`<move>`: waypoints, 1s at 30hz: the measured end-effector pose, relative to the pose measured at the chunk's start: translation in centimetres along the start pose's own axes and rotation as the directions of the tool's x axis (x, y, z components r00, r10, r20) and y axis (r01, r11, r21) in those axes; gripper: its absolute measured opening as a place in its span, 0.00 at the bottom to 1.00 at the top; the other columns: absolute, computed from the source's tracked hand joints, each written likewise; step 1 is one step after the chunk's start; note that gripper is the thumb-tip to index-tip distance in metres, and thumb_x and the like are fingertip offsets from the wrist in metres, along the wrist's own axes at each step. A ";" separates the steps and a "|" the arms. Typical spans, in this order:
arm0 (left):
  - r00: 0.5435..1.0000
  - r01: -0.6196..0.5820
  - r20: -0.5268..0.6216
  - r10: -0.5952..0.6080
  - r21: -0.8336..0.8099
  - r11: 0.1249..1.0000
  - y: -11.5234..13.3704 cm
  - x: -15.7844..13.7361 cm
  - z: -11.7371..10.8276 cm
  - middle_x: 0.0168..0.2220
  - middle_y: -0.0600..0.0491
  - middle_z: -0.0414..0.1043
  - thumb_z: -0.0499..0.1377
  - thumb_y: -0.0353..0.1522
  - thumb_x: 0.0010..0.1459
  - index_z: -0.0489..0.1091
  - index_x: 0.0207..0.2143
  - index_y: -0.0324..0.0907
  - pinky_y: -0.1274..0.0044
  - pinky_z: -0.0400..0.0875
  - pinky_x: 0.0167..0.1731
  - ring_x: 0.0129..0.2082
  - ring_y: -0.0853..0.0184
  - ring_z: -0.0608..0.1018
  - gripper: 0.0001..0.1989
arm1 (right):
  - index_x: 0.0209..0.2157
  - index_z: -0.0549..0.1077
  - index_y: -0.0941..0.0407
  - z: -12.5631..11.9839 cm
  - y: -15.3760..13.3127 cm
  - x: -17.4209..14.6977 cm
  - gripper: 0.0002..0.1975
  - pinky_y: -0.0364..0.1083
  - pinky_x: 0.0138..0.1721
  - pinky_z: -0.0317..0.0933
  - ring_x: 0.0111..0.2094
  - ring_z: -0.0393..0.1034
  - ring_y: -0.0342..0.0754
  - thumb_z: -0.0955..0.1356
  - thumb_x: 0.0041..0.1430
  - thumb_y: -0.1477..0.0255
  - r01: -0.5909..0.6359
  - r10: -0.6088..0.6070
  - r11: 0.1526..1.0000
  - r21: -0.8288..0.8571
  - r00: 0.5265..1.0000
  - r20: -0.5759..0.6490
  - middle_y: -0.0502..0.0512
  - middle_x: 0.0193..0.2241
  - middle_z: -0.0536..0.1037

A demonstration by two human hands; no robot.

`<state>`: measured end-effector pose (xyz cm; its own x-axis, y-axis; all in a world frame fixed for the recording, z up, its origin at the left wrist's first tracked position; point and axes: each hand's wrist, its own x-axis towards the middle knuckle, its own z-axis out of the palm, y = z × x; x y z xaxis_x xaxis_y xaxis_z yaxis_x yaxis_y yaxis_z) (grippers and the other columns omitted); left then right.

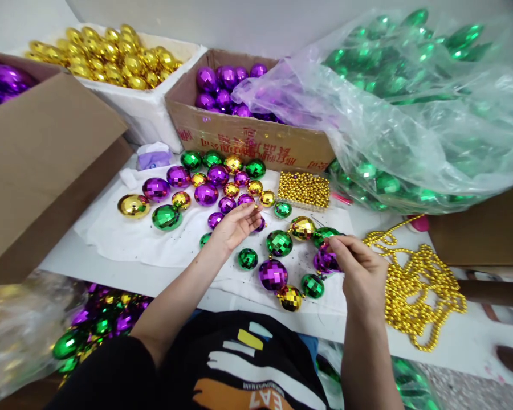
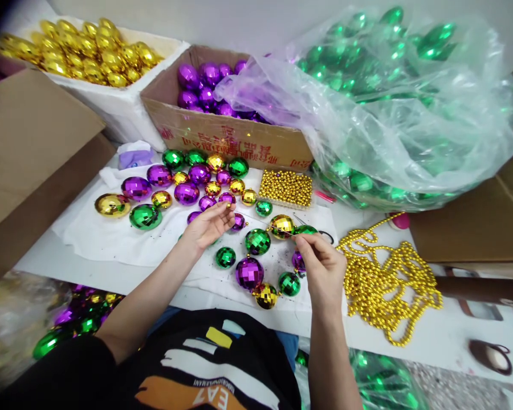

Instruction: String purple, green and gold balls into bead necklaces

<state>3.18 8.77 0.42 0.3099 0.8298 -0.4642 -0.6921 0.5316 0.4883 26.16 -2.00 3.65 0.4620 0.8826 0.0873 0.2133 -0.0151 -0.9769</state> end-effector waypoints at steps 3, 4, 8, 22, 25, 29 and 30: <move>1.000 -0.003 -0.019 0.002 -0.016 1.000 0.0 -0.1 0.1 0.32 0.50 0.80 0.57 0.20 0.61 0.73 0.33 0.37 0.80 0.77 0.33 0.28 0.73 0.80 0.08 | 0.30 0.82 0.54 0.0 0.1 -0.2 0.10 0.43 0.31 0.58 0.30 0.66 0.44 0.75 0.52 0.62 -0.010 0.010 1.000 0.015 1.000 -0.009 0.51 0.27 0.76; 1.000 -0.005 -0.025 0.004 -0.020 1.000 0.0 -0.2 0.1 0.31 0.51 0.80 0.57 0.20 0.60 0.73 0.33 0.37 0.80 0.76 0.33 0.28 0.73 0.80 0.08 | 0.30 0.82 0.54 0.0 0.1 -0.2 0.09 0.43 0.31 0.58 0.30 0.66 0.44 0.75 0.52 0.62 -0.010 0.010 1.000 0.021 1.000 -0.011 0.51 0.28 0.77; 0.999 -0.006 -0.039 0.005 -0.027 1.000 0.1 -0.3 0.1 0.31 0.51 0.80 0.57 0.20 0.60 0.73 0.32 0.37 0.80 0.76 0.34 0.28 0.73 0.80 0.07 | 0.30 0.82 0.53 0.2 0.0 -0.2 0.09 0.43 0.31 0.58 0.30 0.67 0.44 0.75 0.52 0.63 -0.004 0.004 1.000 0.028 1.000 -0.014 0.51 0.28 0.77; 0.999 -0.040 0.018 0.041 -0.050 0.998 -0.2 -0.5 -0.1 0.33 0.53 0.79 0.58 0.21 0.61 0.73 0.34 0.38 0.81 0.76 0.34 0.28 0.75 0.79 0.06 | 0.31 0.81 0.54 0.9 0.2 -0.4 0.10 0.43 0.29 0.57 0.27 0.64 0.42 0.74 0.53 0.62 -0.027 0.027 1.000 0.011 1.000 0.008 0.51 0.27 0.76; 0.997 -0.066 0.046 0.067 -0.035 0.997 -1.0 -0.6 0.5 0.33 0.54 0.79 0.60 0.21 0.59 0.73 0.33 0.38 0.81 0.75 0.35 0.28 0.75 0.78 0.06 | 0.30 0.81 0.54 2.2 0.4 -0.3 0.10 0.44 0.31 0.59 0.29 0.67 0.44 0.73 0.55 0.62 0.017 -0.016 0.999 -0.031 0.999 0.044 0.50 0.27 0.76; 0.975 -0.155 0.174 0.139 0.086 0.984 -1.8 -1.0 2.6 0.34 0.53 0.80 0.66 0.27 0.55 0.74 0.31 0.40 0.79 0.74 0.37 0.31 0.73 0.79 0.03 | 0.31 0.80 0.54 3.4 0.0 0.6 0.11 0.47 0.34 0.63 0.30 0.70 0.47 0.70 0.59 0.62 0.141 -0.109 0.971 -0.193 0.980 0.166 0.51 0.26 0.76; 0.959 -0.219 0.215 0.187 0.137 0.966 -1.7 -1.0 3.4 0.35 0.52 0.81 0.67 0.28 0.54 0.74 0.31 0.40 0.79 0.73 0.39 0.33 0.72 0.80 0.04 | 0.32 0.80 0.54 3.3 -0.4 1.0 0.11 0.48 0.35 0.63 0.31 0.70 0.47 0.69 0.60 0.62 0.185 -0.135 0.953 -0.242 0.969 0.208 0.52 0.27 0.76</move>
<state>6.24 7.57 2.54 0.3079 0.9312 -0.1948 -0.6469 0.3551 0.6748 23.71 0.42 3.48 0.2401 0.9547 0.1759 0.4963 0.0350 -0.8674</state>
